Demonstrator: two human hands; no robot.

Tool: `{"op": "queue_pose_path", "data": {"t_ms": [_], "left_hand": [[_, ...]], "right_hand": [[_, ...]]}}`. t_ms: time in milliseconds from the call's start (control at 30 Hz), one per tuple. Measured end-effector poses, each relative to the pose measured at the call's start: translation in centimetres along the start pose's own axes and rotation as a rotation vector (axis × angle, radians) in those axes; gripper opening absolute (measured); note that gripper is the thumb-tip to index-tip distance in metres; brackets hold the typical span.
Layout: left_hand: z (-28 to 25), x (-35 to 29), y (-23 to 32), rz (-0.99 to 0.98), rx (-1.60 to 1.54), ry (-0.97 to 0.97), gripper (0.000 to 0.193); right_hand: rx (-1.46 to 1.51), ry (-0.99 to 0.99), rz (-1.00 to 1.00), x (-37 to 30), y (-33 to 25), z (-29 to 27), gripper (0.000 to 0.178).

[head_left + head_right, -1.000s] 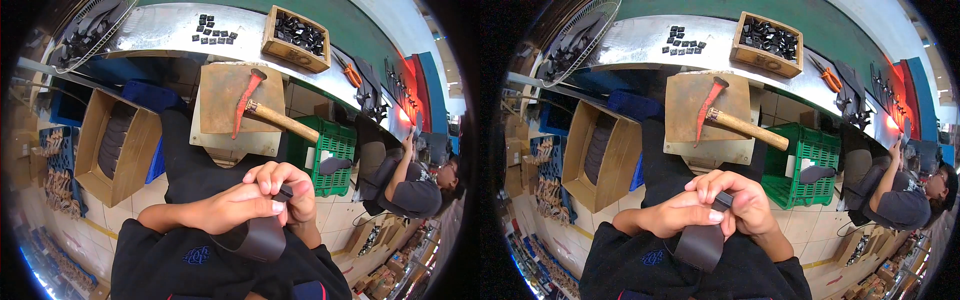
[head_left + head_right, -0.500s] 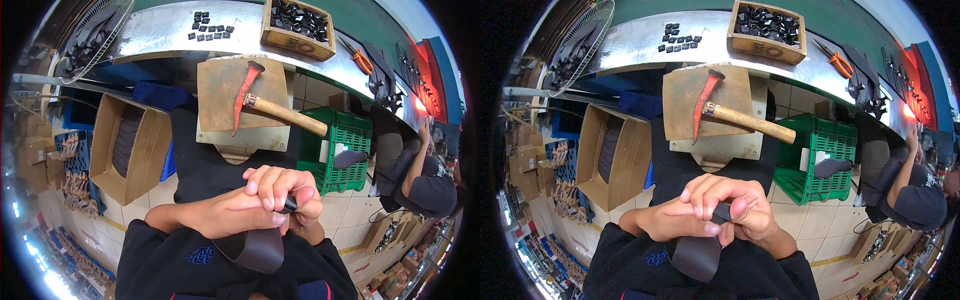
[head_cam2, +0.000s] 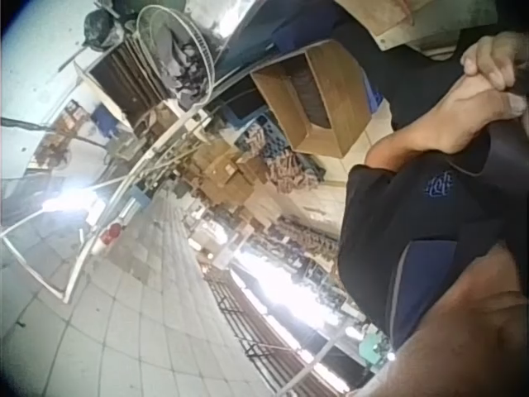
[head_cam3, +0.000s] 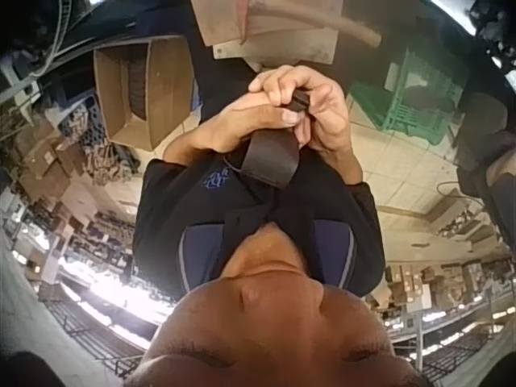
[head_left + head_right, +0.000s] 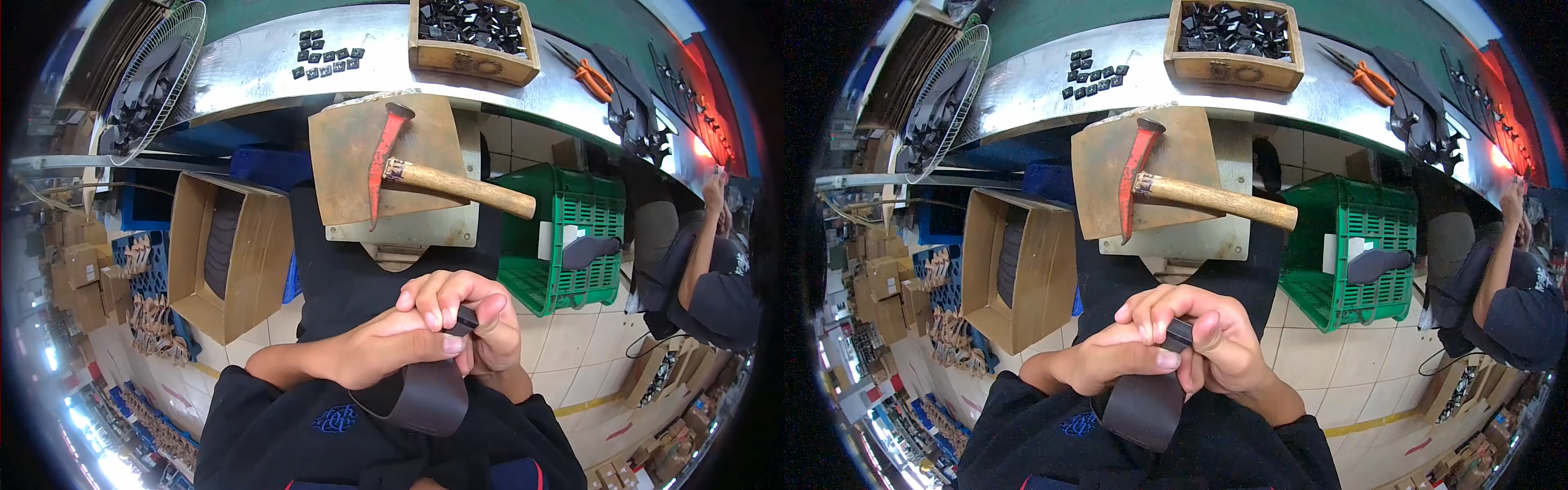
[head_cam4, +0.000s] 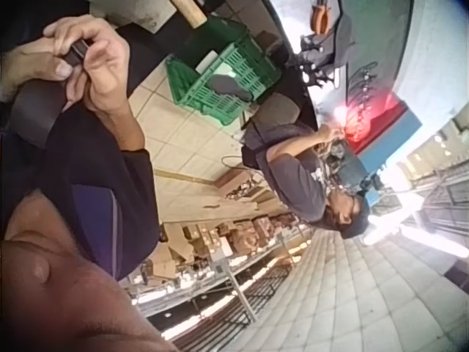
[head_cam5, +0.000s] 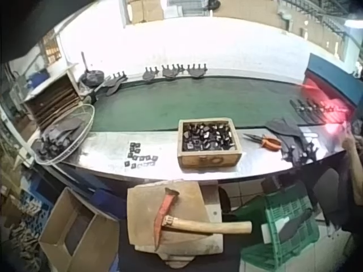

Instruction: Assembling shoe parts and using a hammer to secure components.

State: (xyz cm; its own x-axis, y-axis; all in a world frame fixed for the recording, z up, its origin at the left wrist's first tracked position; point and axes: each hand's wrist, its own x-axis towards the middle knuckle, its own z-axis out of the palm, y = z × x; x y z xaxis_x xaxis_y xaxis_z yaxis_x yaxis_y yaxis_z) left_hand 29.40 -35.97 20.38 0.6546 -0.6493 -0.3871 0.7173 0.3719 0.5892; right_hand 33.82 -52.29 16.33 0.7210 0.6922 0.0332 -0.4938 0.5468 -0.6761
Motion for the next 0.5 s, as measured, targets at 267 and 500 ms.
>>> {"op": "queue_pose_path", "data": {"t_ms": [267,500], "left_hand": [[1.0,1.0,1.3,-0.073,0.038,-0.034,0.031],[0.7,1.9,3.0,0.109,0.208,0.252,0.037]], "right_hand": [[0.144,-0.092,-0.071,-0.3,-0.6,-1.3,0.055],[-0.347,0.035,-0.017,-0.4,-5.2,-6.5,0.071]]}}
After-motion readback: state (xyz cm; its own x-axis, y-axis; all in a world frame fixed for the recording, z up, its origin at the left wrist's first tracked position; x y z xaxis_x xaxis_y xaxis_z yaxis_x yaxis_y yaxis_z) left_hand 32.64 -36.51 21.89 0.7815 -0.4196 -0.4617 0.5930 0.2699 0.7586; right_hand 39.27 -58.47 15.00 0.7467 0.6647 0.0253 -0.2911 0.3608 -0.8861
